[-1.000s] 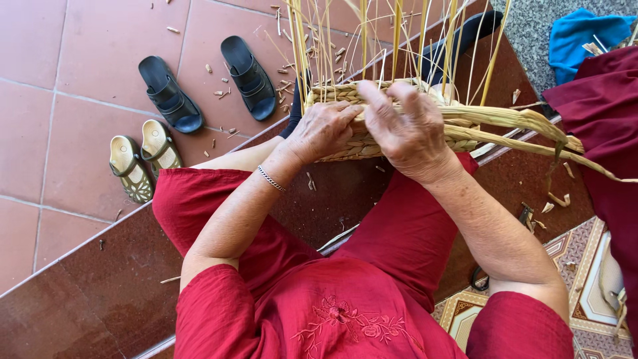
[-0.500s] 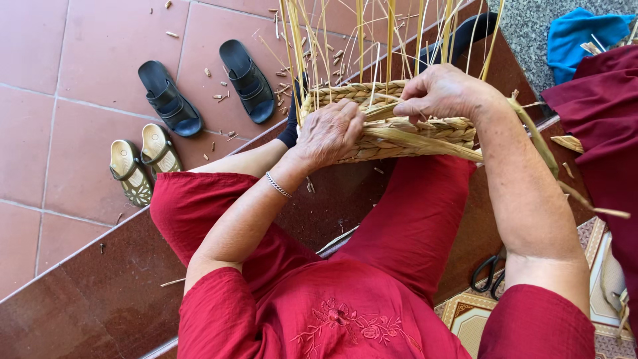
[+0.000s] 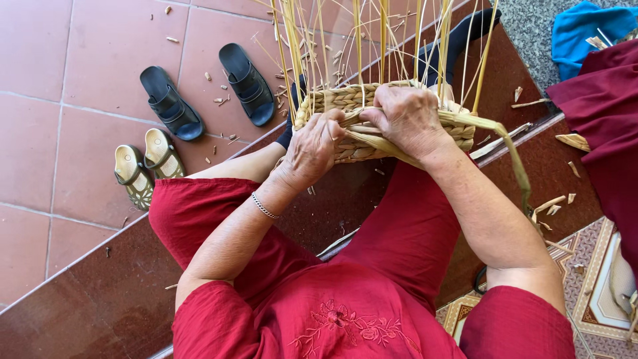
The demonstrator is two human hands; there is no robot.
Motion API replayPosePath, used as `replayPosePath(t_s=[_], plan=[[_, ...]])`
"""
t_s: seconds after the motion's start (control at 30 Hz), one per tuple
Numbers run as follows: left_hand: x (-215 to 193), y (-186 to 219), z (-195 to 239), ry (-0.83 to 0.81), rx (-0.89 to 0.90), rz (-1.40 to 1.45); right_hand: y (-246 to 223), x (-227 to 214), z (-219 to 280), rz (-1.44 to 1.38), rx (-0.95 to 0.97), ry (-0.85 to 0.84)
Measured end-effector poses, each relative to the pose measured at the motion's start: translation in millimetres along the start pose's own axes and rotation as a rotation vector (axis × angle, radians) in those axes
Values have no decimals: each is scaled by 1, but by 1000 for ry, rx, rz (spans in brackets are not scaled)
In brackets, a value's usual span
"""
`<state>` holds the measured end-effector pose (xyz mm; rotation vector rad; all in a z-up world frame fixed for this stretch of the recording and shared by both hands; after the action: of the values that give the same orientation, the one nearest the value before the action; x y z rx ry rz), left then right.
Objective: The person weaves a basket using dried plant fibers, interlacing strands through vertical supports to form the basket's body. The person sits on the floor and works on the basket placed on their lap.
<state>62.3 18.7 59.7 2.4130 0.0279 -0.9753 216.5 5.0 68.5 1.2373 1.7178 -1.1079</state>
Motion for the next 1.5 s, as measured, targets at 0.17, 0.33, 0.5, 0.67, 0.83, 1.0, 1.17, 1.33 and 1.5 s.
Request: replayPosePath(t_s=[0.17, 0.33, 0.5, 0.67, 0.83, 1.0, 1.17, 1.33, 1.5], plan=[[25, -39, -1, -45, -280, 94, 2, 4, 35, -230, 190, -93], [51, -63, -15, -142, -472, 89, -3, -15, 44, -326, 198, 33], [31, -50, -24, -28, -415, 80, -33, -59, 46, 34, -135, 289], [39, -16, -38, -173, -102, -181, -37, -37, 54, -45, -103, 94], [80, -55, -28, -702, -548, -80, -21, -21, 47, -181, 36, -10], [47, -43, -39, -400, -387, 342, 10, -10, 49, -579, 379, -269], [36, -32, -27, -392, -267, 475, -36, -14, 49, 9, -134, 16], [39, -34, -27, -425, -324, 541, -47, 3, 66, 219, -256, 59], [39, -31, -21, -507, -382, 518, -4, 12, 47, -219, 133, -302]])
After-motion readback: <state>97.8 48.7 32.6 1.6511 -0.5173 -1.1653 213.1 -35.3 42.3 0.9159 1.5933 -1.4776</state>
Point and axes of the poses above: each hand's wrist, its own z-axis away from the middle knuckle, its own x-axis out of the palm, y = z × x, the point moved 9 cm from there along -z, towards the middle knuckle, and after that the axes turned 6 degrees about y, right-handed, at the moved point
